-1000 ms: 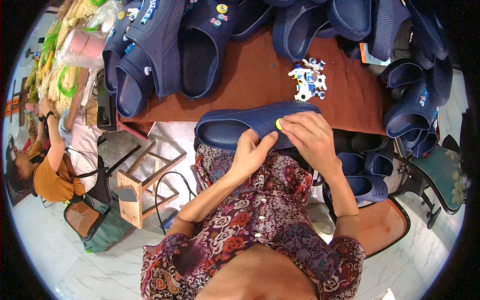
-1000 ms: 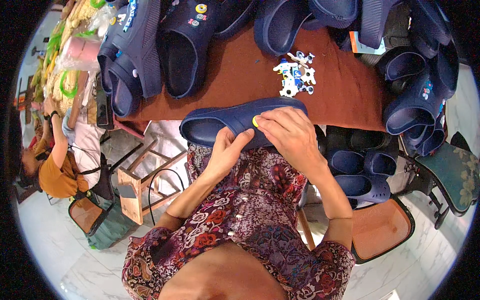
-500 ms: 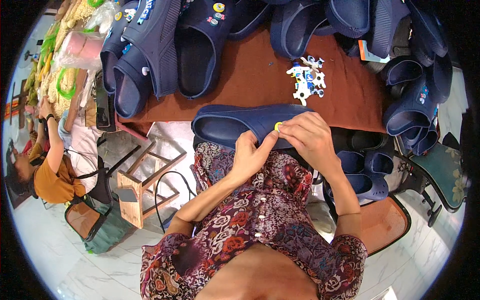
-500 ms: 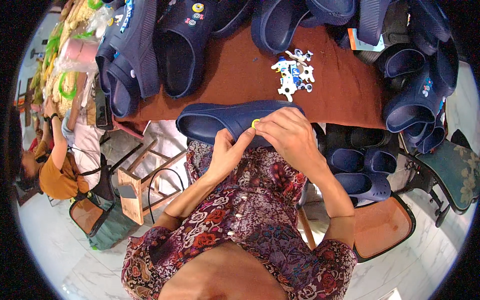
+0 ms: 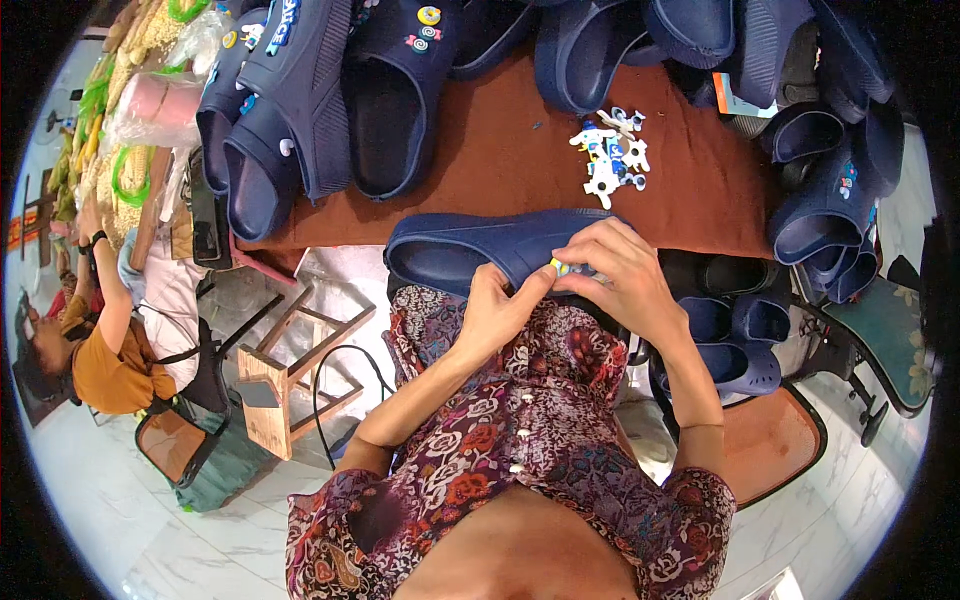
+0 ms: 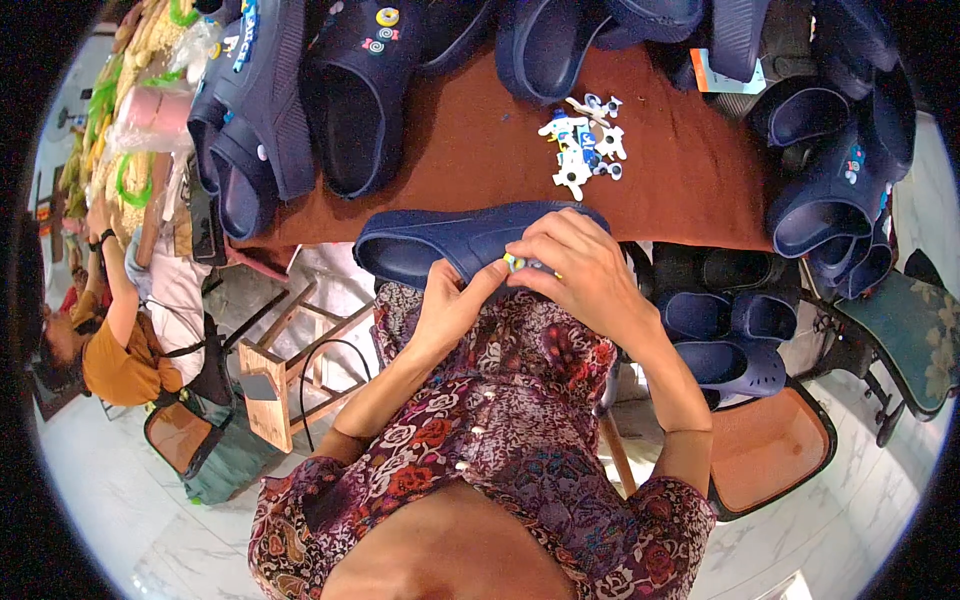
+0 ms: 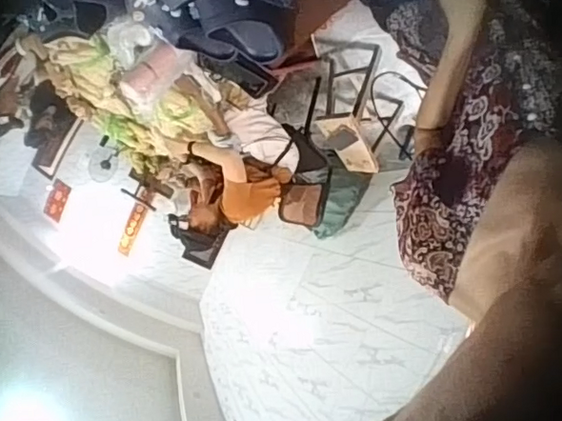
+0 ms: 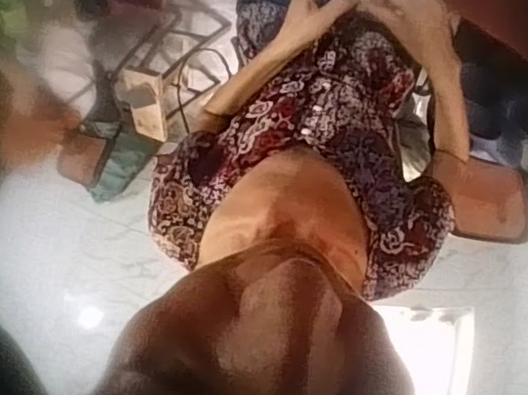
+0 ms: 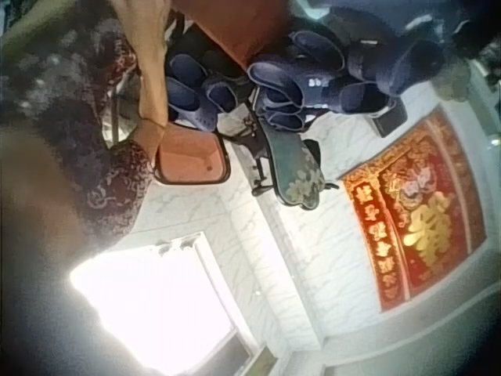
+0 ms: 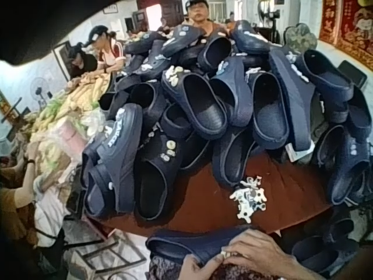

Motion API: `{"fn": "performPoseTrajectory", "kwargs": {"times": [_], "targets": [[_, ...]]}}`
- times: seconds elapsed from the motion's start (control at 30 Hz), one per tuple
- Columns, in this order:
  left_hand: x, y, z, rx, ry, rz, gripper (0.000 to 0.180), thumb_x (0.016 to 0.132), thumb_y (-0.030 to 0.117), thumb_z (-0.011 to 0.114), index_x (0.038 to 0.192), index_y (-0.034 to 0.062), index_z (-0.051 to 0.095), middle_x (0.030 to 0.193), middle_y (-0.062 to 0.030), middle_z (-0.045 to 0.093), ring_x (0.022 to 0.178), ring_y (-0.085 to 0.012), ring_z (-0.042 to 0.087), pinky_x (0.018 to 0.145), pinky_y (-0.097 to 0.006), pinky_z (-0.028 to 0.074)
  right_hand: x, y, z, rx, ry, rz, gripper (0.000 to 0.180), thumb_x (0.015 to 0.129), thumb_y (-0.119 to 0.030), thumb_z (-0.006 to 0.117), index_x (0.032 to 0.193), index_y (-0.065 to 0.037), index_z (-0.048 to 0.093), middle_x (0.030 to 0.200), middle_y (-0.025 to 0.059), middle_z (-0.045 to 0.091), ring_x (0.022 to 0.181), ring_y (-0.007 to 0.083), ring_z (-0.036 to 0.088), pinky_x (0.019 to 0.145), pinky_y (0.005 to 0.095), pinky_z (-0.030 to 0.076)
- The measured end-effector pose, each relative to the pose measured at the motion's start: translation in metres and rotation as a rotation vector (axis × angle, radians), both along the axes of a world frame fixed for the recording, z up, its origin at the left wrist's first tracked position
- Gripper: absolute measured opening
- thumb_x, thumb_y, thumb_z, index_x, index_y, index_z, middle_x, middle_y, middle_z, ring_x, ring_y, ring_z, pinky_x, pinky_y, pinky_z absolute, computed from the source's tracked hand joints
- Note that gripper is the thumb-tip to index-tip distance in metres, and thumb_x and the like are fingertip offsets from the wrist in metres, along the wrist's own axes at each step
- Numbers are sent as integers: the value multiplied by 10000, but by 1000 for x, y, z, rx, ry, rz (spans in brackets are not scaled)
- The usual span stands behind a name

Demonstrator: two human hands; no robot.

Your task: Attaching decorative charms and pins to foam clogs.

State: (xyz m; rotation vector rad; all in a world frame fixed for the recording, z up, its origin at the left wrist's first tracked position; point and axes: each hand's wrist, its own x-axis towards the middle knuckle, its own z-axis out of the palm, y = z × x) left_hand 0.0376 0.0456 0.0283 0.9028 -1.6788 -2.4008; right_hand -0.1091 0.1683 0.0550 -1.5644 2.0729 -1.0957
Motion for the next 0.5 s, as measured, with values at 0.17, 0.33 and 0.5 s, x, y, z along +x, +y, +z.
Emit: {"fn": "performPoseTrajectory", "kwargs": {"times": [0.17, 0.33, 0.5], "targets": [[-1, -1, 3, -28, -8, -19, 190, 928, 122, 633, 1049, -12, 695, 999, -17, 695, 889, -67, 605, 794, -248, 487, 6, -2, 2, -38, 211, -47, 277, 690, -182, 784, 908, -69, 658, 871, 50, 600, 836, 242, 597, 728, 367, 466], [-3, 0, 3, -70, -3, 19, 190, 909, 120, 649, 1034, -14, 697, 980, -27, 701, 886, -77, 616, 797, -257, 496, 13, 1, -1, -27, 256, -88, 293, 674, -153, 795, 929, -82, 670, 884, 34, 616, 828, 229, 599, 726, 354, 466], [-4, 3, 1, -59, 1, 48, 165, 877, 86, 657, 984, -30, 705, 942, -45, 715, 861, -87, 634, 765, -263, 516, 14, 2, -2, -40, 262, -73, 295, 676, -152, 792, 929, -73, 663, 879, 33, 609, 824, 226, 596, 727, 354, 462]]}}
